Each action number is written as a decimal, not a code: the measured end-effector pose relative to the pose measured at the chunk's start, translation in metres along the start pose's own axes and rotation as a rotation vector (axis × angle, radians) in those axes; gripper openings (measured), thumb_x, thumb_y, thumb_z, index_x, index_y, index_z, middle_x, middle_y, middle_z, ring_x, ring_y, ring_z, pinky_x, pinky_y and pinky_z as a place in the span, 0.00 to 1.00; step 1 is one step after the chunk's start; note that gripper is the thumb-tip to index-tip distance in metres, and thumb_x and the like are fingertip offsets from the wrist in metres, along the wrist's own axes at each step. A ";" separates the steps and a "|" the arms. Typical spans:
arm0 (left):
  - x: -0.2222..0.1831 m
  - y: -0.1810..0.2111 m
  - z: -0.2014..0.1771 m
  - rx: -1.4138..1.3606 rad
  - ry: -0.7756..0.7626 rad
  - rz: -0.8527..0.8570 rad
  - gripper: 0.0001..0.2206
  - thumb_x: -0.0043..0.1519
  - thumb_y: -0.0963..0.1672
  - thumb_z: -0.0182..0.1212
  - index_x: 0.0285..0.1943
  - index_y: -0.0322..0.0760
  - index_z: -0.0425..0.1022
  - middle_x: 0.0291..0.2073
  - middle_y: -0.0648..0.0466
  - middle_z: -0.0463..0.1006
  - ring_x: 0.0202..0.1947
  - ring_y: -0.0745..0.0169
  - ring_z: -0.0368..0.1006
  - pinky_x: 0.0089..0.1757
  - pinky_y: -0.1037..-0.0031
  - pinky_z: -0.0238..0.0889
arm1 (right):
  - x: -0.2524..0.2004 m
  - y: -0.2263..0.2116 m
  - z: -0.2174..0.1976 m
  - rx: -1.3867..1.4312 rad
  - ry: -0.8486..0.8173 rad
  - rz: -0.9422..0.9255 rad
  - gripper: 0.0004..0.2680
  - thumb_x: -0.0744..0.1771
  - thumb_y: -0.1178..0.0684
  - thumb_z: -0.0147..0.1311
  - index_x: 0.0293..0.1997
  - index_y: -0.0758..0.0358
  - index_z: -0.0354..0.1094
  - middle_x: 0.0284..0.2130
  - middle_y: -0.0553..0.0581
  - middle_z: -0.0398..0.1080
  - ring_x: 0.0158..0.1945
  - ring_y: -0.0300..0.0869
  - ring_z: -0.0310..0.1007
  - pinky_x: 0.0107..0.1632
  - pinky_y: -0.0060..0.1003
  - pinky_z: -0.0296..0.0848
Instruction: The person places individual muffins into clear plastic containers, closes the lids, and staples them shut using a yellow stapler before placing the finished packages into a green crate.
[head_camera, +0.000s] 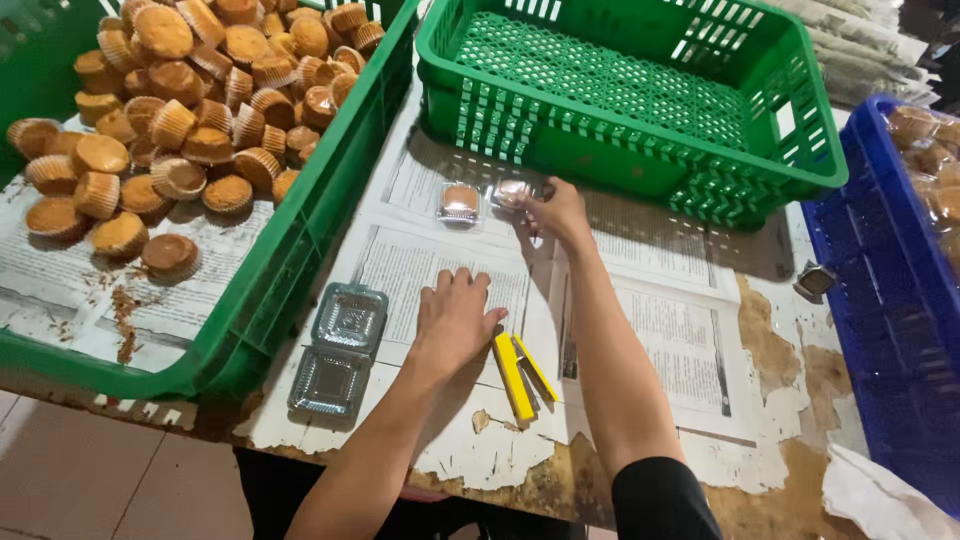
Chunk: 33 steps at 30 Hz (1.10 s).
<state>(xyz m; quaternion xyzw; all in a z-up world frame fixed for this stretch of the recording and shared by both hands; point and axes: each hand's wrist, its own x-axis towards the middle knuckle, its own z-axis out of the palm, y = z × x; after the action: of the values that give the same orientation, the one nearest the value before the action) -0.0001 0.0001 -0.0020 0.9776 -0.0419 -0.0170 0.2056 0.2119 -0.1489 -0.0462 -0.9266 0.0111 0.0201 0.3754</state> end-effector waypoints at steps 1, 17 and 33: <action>0.000 -0.001 0.002 0.002 0.011 0.007 0.19 0.57 0.52 0.57 0.52 0.39 0.67 0.39 0.48 0.68 0.45 0.45 0.65 0.40 0.52 0.63 | -0.009 -0.009 -0.005 -0.056 0.006 -0.006 0.19 0.57 0.37 0.61 0.47 0.51 0.70 0.28 0.57 0.74 0.39 0.49 0.76 0.44 0.47 0.74; -0.006 0.010 -0.020 -0.050 -0.053 -0.030 0.20 0.59 0.50 0.56 0.55 0.34 0.68 0.43 0.45 0.69 0.48 0.45 0.64 0.43 0.52 0.61 | -0.017 -0.008 -0.011 0.488 -0.141 0.050 0.24 0.61 0.57 0.61 0.63 0.63 0.53 0.35 0.70 0.63 0.27 0.49 0.75 0.29 0.39 0.81; -0.003 0.007 -0.016 -0.043 -0.030 -0.019 0.20 0.58 0.49 0.59 0.53 0.31 0.68 0.42 0.44 0.68 0.47 0.42 0.63 0.42 0.51 0.61 | -0.024 -0.077 0.020 -0.550 -0.165 -0.632 0.25 0.60 0.44 0.57 0.61 0.40 0.47 0.53 0.53 0.63 0.61 0.47 0.58 0.63 0.58 0.49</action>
<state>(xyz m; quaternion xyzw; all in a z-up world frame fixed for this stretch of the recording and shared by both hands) -0.0033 0.0002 0.0158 0.9729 -0.0356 -0.0345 0.2259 0.1903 -0.0798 -0.0058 -0.9454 -0.3091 -0.0195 0.1017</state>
